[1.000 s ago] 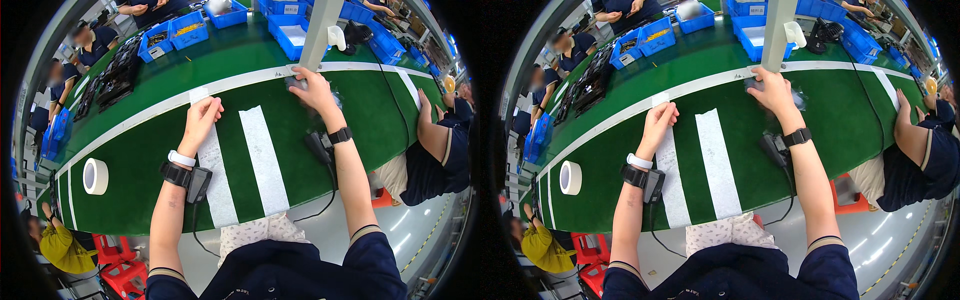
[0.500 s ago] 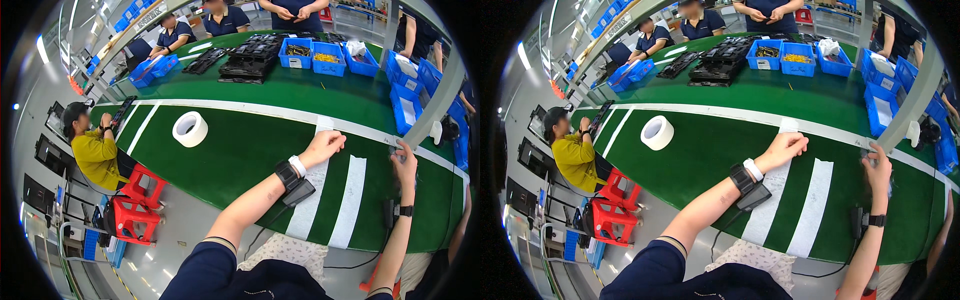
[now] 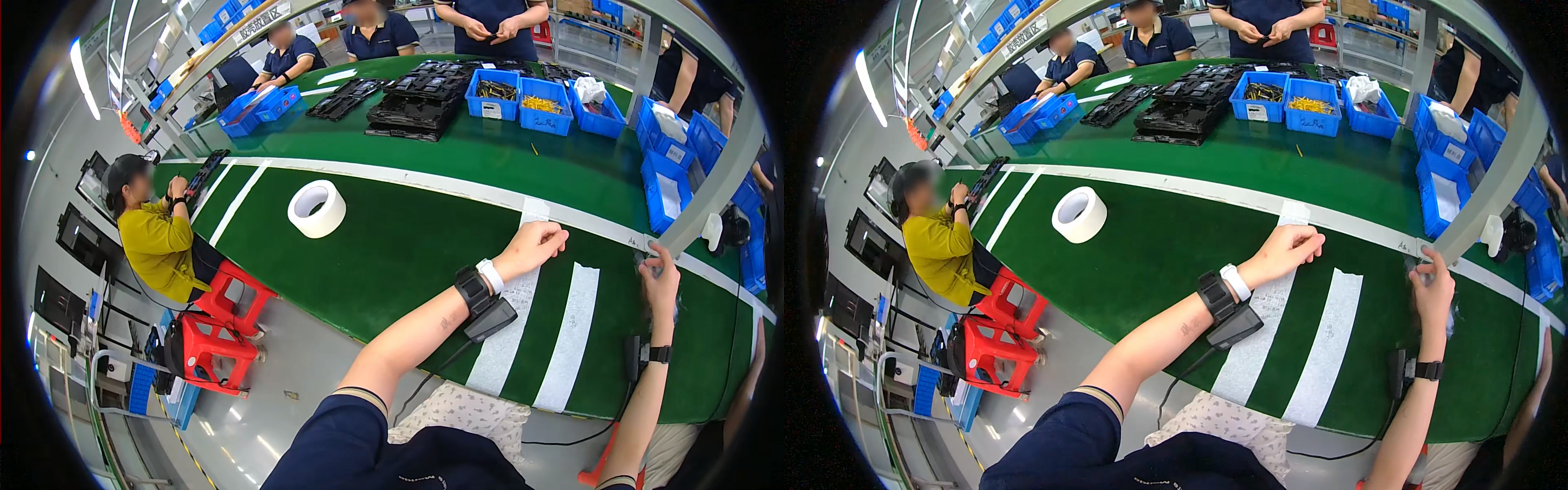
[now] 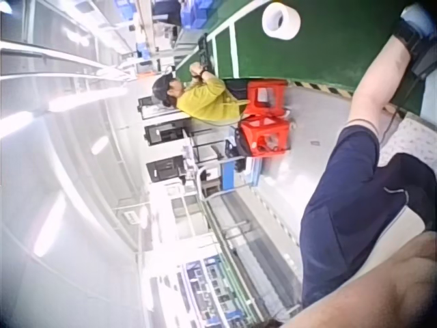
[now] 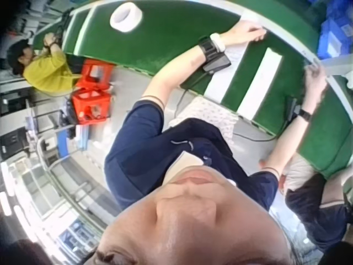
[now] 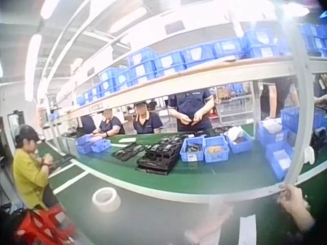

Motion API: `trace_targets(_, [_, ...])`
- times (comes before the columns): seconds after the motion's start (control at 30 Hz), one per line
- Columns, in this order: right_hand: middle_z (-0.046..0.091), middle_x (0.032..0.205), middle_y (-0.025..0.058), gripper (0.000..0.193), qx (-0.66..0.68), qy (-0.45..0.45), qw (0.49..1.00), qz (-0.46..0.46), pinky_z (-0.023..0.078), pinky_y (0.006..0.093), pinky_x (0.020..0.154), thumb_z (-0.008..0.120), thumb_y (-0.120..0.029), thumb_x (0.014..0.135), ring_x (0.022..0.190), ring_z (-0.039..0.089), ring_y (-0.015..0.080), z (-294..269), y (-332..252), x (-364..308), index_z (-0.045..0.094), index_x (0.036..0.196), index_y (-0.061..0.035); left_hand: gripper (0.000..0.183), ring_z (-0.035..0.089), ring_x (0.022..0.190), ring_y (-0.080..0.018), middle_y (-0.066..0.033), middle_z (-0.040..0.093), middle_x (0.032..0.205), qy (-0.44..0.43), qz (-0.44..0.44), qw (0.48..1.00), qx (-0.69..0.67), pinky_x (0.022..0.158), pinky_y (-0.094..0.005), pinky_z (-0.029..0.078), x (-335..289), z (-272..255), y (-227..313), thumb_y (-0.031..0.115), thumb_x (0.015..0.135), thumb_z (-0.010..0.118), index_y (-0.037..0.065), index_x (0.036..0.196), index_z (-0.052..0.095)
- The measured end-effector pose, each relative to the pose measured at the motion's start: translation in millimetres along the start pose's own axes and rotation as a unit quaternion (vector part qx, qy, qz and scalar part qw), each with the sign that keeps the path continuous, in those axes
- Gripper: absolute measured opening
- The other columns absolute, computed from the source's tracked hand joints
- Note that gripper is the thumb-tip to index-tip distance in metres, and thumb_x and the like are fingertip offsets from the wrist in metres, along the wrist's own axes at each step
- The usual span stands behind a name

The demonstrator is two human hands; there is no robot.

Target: Inspecting and placing small industrial components into a plastic bag at a workstation.

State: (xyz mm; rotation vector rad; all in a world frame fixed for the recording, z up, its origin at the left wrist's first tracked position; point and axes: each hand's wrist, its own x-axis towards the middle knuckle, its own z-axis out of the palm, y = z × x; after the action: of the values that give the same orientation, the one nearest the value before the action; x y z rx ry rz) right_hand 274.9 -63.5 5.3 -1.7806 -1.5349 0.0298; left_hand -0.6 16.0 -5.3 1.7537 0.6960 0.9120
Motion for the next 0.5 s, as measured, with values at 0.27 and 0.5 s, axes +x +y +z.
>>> trace_targets(0.27, [0.059, 0.072, 0.0070, 0.044, 0.005, -0.004, 1.000, 0.012, 0.044, 0.0327, 0.065, 0.064, 0.000, 0.063, 0.069, 0.057, 0.0235, 1.7, 2.5, 0.7, 0.054, 0.104, -0.0124, 0.030, 0.047, 0.056, -0.0056, -0.0007, 0.051, 0.061, -0.002, 0.002, 1.000, -0.011, 0.052, -0.0209, 0.038, 0.2, -0.2, -2.0, 0.021, 0.086, 0.046, -0.001, 0.066, 0.052])
trace_targets(0.5, [0.058, 0.072, 0.0070, 0.040, -0.002, 0.016, 1.000, -0.011, 0.043, 0.0324, 0.067, 0.063, 0.001, 0.062, 0.070, 0.056, 0.0230, 4.7, 7.5, -1.2, 0.054, 0.100, -0.0107, 0.030, 0.046, 0.056, -0.0056, -0.0006, 0.051, 0.061, 0.001, 0.006, 1.000, -0.020, 0.052, -0.0208, 0.038, -0.4, 3.2, -1.1, 0.021, 0.086, 0.046, -0.001, 0.066, 0.051])
